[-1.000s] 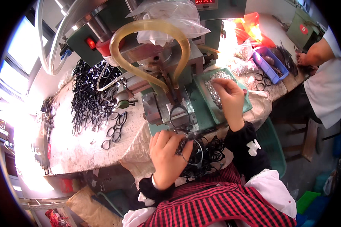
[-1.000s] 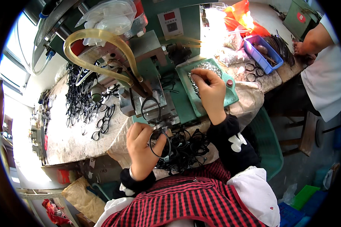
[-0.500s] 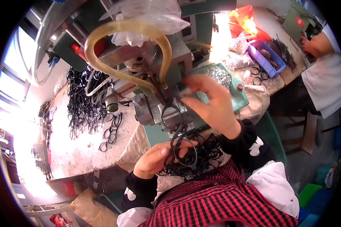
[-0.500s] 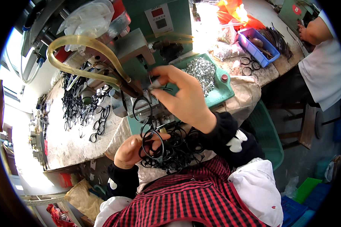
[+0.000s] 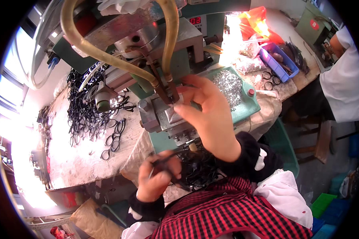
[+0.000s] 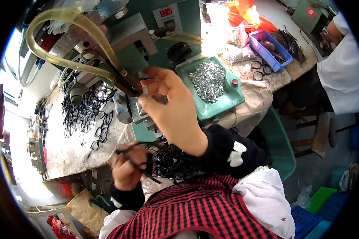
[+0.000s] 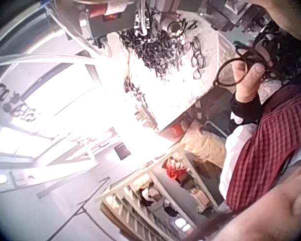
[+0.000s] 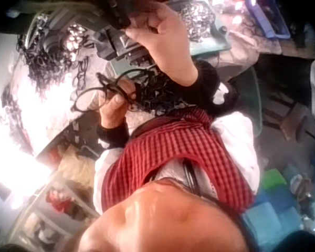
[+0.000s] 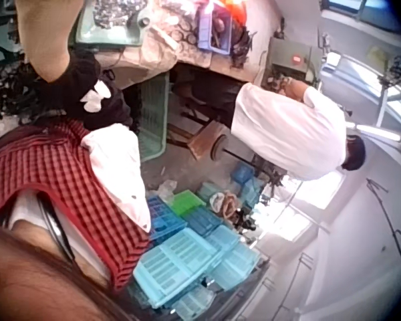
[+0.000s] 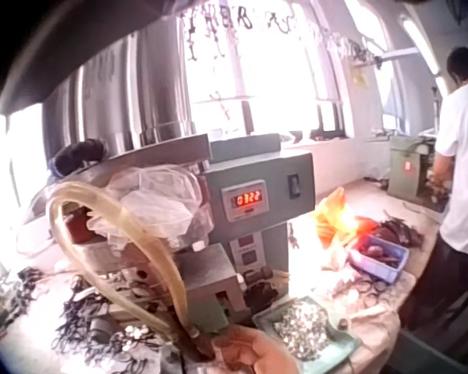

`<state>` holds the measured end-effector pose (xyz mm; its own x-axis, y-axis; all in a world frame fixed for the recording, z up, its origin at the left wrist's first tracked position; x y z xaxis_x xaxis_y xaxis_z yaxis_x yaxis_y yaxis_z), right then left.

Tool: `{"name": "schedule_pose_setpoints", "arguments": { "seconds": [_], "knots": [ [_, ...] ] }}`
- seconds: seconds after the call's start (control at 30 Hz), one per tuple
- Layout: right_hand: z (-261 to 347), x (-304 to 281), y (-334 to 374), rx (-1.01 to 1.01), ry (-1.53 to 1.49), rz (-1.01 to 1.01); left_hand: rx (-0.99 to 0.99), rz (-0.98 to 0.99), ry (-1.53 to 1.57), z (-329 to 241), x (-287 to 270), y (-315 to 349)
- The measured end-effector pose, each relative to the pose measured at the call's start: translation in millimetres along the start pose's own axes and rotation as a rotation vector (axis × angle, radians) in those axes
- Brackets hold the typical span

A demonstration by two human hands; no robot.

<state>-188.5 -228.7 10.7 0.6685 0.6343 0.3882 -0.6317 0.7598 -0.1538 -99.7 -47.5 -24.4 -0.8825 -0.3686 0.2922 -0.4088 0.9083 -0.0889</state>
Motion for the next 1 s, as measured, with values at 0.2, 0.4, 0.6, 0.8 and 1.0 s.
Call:
{"name": "schedule_pose_setpoints", "arguments": {
  "seconds": [0.2, 0.4, 0.6, 0.8, 1.0],
  "knots": [
    [6.1, -55.1, -12.6, -0.541, 0.831, 0.134, 1.014, 0.260, -1.056, -43.5, 13.4, -40.6],
    [-49.3, -144.6, -19.1, -0.485, 1.359, -0.164, 1.079, 0.285, -1.300, -30.7, 9.0, -61.9],
    [-49.6, -133.8, -21.7, -0.606, 1.395, -0.132, 1.104, 0.267, -1.276, -30.3, 9.2, -63.0],
    [-39.2, -133.8, -12.1, -0.621, 1.222, -0.188, 0.993, 0.044, -1.449, -27.3, 4.5, -22.2],
    [-38.2, -130.4, -4.1, -0.546, 1.020, -0.284, 0.580, -1.288, -1.457, -96.4, -124.1, 63.6]
  ]
}}
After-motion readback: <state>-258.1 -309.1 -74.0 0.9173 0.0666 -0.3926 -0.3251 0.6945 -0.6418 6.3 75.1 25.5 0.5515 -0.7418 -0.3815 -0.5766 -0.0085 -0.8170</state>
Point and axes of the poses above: each hand's wrist, its own y-axis away from the middle knuckle, its own x-axis out of the palm, z = x × y, the point moved 2 cm from there along -y, towards the middle knuckle, and after that the axes turned 7 degrees about -y, right-handed, at the moved point
